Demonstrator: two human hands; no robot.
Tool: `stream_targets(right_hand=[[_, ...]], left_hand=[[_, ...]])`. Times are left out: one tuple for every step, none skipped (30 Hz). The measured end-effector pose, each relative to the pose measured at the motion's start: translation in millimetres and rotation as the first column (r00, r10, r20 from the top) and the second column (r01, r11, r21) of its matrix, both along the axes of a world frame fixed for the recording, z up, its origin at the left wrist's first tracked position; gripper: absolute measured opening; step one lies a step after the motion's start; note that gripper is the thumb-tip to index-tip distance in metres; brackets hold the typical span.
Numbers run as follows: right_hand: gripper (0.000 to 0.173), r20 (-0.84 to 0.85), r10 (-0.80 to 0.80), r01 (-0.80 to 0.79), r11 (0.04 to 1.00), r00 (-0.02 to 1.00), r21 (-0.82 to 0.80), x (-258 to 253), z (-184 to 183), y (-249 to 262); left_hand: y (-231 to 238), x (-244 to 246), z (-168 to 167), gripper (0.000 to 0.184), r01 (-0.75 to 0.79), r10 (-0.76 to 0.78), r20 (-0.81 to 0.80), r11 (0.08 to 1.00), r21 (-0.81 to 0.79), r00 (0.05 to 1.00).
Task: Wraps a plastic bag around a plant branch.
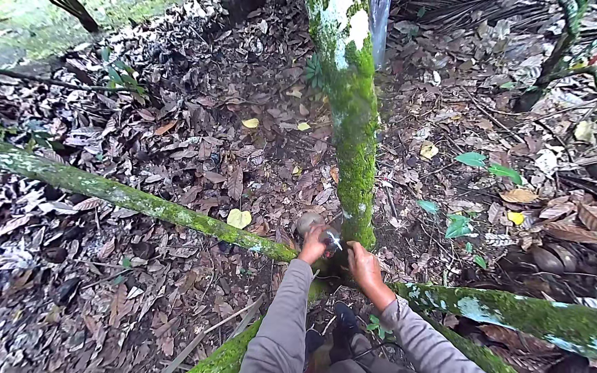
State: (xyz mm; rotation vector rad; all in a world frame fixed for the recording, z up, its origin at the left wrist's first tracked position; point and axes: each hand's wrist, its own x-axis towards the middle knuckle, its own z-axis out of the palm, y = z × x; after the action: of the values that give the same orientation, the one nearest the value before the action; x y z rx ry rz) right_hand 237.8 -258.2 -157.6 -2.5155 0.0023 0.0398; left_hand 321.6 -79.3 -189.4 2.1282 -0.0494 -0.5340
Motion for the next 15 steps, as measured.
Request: stream_targets(right_hand=[[0.032,0.044,0.011,-0.012,1.000,0.999,0.025,-3,-2,-2],[0.032,0.074,0.028,-0.032,0.998,0.997,0.047,-6,-4,-3],[0.033,0.084,0.050,-0.056,0.996,0.995,0.063,-7,-6,-3],[0.035,0.073,0.072,-0.077,0.995,0.995,0.067,-7,-7,-2],[0.038,0.038,0.092,-0.094,0.994,0.995,0.059,-6,-7,0],[0.041,-0.023,0.109,-0.108,0.993,0.994,0.046,-4,-4,2],[0.044,-0.099,0.123,-0.121,0.992,0.987,0.027,-1,-1,4],[0.048,-0.191,0.135,-0.136,0.991,0.972,0.008,3,4,5],[0.050,-0.278,0.143,-0.152,0.988,0.950,-0.009,7,9,6],[0.052,-0.333,0.144,-0.161,0.987,0.932,-0.023,11,12,7],[0.052,-0.359,0.137,-0.161,0.986,0.923,-0.038,13,14,7],[0.051,-0.370,0.125,-0.156,0.986,0.921,-0.054,13,15,8],[0.049,-0.378,0.113,-0.148,0.987,0.919,-0.066,13,15,8],[0.046,-0.391,0.098,-0.138,0.988,0.915,-0.075,12,16,9],[0.045,-0.422,0.087,-0.132,0.988,0.902,-0.079,10,17,10]], left_hand=[[2,-3,-8,0.067,0.081,-0.080,-0.008,0.992,0.097,0.997],[3,-7,-14,0.072,0.127,-0.125,-0.026,0.980,0.156,0.992],[2,-12,-18,0.075,0.144,-0.138,-0.044,0.970,0.196,0.989],[0,-15,-20,0.073,0.140,-0.132,-0.051,0.962,0.234,0.990],[-4,-17,-21,0.071,0.135,-0.124,-0.055,0.951,0.277,0.991],[-7,-18,-21,0.070,0.144,-0.129,-0.069,0.938,0.316,0.989],[-10,-18,-20,0.071,0.161,-0.137,-0.093,0.923,0.349,0.986],[-12,-17,-19,0.074,0.182,-0.147,-0.119,0.908,0.377,0.982],[-13,-16,-18,0.076,0.208,-0.163,-0.143,0.890,0.405,0.976],[-13,-15,-18,0.075,0.241,-0.187,-0.165,0.869,0.431,0.968],[-14,-14,-18,0.070,0.278,-0.213,-0.188,0.843,0.461,0.959],[-14,-13,-18,0.062,0.310,-0.234,-0.210,0.815,0.490,0.949],[-14,-14,-18,0.054,0.335,-0.248,-0.232,0.787,0.519,0.941],[-15,-15,-18,0.048,0.347,-0.251,-0.245,0.765,0.543,0.936],[-16,-16,-17,0.043,0.349,-0.248,-0.250,0.749,0.563,0.936]])
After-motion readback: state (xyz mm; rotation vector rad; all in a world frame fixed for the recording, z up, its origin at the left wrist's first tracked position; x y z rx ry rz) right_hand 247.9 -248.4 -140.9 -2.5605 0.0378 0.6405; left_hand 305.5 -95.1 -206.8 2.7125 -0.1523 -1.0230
